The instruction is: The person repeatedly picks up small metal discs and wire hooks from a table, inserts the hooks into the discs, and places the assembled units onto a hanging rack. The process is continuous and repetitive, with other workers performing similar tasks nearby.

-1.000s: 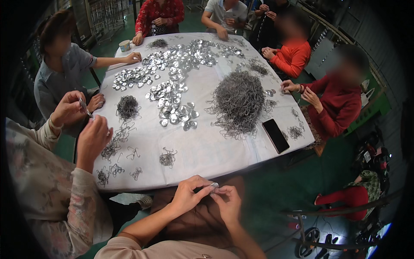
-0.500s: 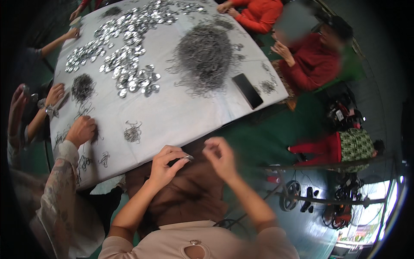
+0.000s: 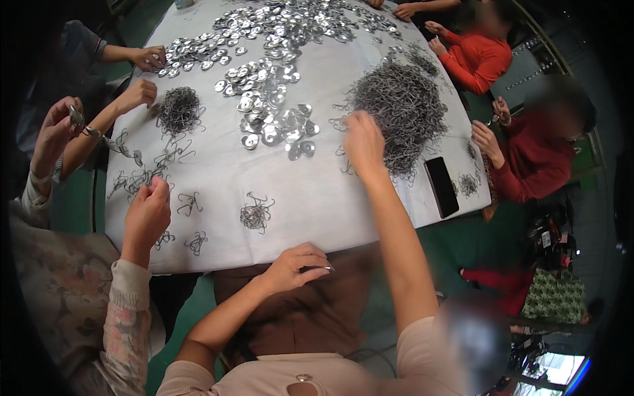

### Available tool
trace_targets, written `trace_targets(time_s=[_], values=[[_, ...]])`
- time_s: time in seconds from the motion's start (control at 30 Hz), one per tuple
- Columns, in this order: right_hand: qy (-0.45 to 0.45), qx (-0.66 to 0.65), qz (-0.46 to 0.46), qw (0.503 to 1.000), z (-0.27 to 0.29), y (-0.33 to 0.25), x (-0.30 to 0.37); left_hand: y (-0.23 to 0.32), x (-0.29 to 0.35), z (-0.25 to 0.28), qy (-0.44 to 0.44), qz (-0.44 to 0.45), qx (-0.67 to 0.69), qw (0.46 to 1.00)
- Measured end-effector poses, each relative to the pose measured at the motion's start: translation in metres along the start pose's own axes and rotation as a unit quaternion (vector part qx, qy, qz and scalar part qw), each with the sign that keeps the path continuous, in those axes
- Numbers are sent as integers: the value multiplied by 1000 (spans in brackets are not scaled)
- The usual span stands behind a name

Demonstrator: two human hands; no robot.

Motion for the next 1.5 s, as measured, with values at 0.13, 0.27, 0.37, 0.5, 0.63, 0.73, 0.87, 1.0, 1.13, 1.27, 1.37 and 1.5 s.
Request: trace_targets(time_s=[0.13,0.27,0.37,0.5,0.63,0.73,0.87,1.0,1.13,1.27,1.37,1.5], values=[[79,-40,-5,996,-57,9,-37,3,-2,-2,-1,-4,0,1000],[71,21,72,995,-76,1,-5,6,-3,1,7,-24,2,1000],[12,-65,84,994,-34,-10,41,3,-2,-1,3,-12,14,1000],[84,-15,36,996,-16,2,78,4,-4,0,-1,-9,7,1000],[82,-37,64,994,-5,-17,74,7,-5,2,5,-40,-1,999],[92,-60,30,993,-15,-5,27,7,-5,0,-3,-26,-3,1000],[114,-22,43,992,-46,23,-26,6,-7,0,-10,0,-6,1000],[-78,9,112,991,-42,15,-30,8,-6,1,2,12,-8,1000],[-88,-137,59,985,-12,30,-38,4,-3,2,1,12,1,1000],[-190,21,60,980,-15,39,-49,5,-3,1,-6,10,6,1000],[-262,107,103,954,-29,37,-56,6,-4,1,-5,7,-2,1000],[-298,205,139,922,-40,29,-53,6,-3,1,5,11,3,1000]])
Point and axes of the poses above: each hand's wrist, its own x-axis away from the middle knuckle, its own z-axis out of the back of the hand, y = z × x, the point moved 5 cm from there along -x, towards the middle knuckle, and after that the axes turned 13 degrees about x, right-handed, at the moved point
